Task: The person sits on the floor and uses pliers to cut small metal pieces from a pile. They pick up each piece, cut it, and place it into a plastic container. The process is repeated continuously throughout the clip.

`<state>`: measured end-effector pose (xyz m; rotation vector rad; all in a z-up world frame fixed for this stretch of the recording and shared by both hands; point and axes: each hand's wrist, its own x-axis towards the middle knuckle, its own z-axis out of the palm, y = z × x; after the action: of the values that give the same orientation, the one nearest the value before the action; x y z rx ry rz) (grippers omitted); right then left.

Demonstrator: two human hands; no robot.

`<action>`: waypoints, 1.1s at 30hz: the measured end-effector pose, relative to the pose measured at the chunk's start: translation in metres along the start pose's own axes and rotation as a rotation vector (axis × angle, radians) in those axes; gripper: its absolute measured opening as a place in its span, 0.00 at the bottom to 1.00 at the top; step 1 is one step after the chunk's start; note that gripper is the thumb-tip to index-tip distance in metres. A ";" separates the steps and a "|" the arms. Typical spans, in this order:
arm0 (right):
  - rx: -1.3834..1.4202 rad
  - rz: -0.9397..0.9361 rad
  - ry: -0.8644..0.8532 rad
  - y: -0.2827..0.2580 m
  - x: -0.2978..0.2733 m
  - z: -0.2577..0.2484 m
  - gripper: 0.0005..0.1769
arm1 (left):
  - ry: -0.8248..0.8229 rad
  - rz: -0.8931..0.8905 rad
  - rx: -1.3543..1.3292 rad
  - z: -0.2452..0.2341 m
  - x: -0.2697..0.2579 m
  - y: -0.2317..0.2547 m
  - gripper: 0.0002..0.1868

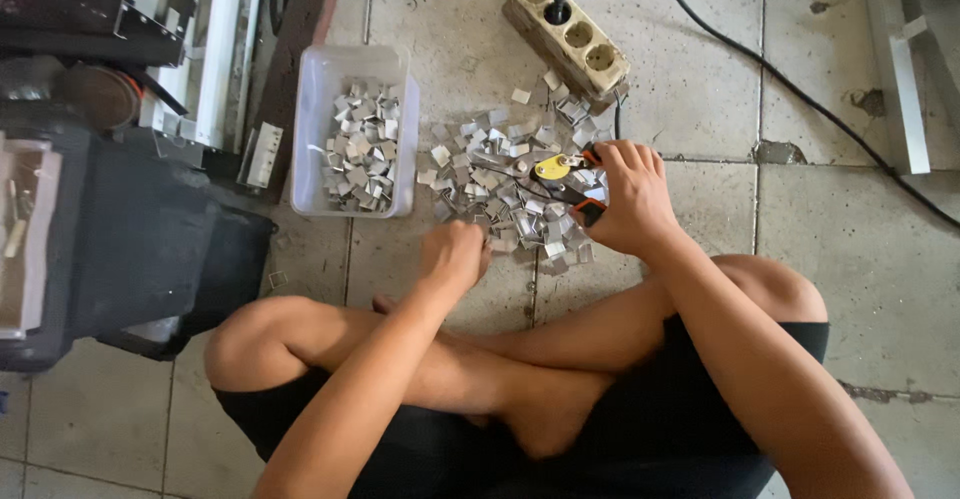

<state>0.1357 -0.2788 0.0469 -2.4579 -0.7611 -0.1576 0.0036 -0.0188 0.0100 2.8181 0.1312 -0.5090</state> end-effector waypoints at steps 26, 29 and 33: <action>0.164 -0.181 -0.018 -0.028 0.000 -0.010 0.43 | 0.894 0.595 -0.552 -0.131 -0.034 -0.006 0.05; 0.166 -0.204 0.016 -0.025 0.000 -0.005 0.36 | 0.870 0.612 -0.568 -0.146 -0.042 -0.001 0.05; 0.235 -0.251 0.120 -0.019 -0.001 0.000 0.18 | 0.873 0.630 -0.539 -0.132 -0.038 -0.009 0.04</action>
<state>0.1244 -0.2660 0.0556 -2.1081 -0.9741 -0.2894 0.0106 0.0255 0.1398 2.1657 -0.3810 0.7794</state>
